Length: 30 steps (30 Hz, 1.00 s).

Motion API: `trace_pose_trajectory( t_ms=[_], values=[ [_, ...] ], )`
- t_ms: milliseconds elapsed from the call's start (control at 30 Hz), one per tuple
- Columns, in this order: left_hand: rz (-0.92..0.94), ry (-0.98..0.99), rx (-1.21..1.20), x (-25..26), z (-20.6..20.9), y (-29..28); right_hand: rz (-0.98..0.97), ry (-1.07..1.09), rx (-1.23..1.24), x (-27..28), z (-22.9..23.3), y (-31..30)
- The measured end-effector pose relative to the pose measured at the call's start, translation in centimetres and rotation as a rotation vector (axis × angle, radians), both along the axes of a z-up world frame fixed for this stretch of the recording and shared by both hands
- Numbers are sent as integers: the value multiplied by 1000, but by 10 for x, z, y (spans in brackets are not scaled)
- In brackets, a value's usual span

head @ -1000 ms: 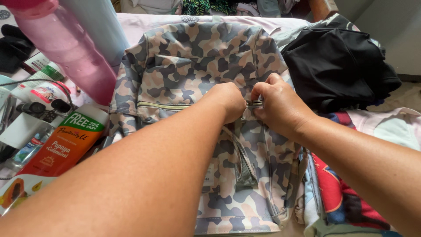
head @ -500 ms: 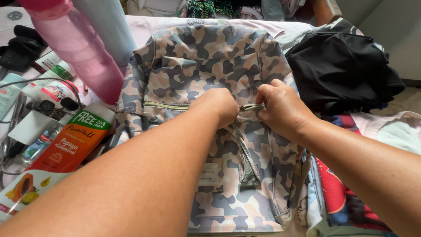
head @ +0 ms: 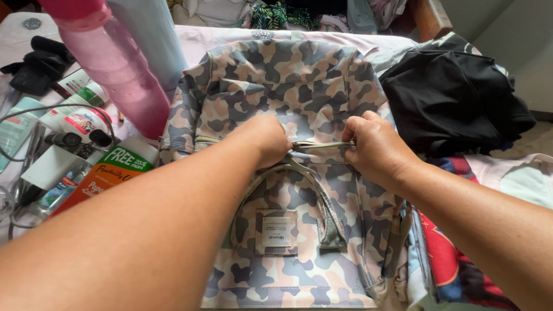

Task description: The person unzips a camouflage backpack on a bed and places items into it one at a time, including a tube, small bottles, a coiled cable with a charger, and a lipstick, then zips the front pocket closed. They then open a gray zippered pouch and place a pink water bottle into it.

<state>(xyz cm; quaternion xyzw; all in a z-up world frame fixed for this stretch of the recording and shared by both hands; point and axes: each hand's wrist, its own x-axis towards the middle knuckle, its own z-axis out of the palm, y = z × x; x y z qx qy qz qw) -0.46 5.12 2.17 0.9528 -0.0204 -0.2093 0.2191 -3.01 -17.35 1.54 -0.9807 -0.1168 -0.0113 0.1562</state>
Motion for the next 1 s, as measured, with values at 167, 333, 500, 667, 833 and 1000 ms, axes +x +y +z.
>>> trace_pose_trajectory(
  t_ms=[167, 333, 500, 667, 833, 1000],
  values=[
    [-53, -34, -30, 5, -5, 16, -7, 0, -1, 1, -1, -1],
    [-121, -106, 59, 9, -10, 43, -2, -13, 0, 0, -3, -1],
    [-4, -98, 19, 6, -12, 105, -1, -17, -3, -1, -4, -1],
    [37, -180, -2, 4, -16, 142, 5, -22, -22, 0, -6, -1],
    [73, -188, -3, -1, -14, 172, -5, -9, -39, 1, -7, -1],
    [103, -209, 52, -10, -18, 176, -6, -12, -65, -2, -4, 3]
  ],
)
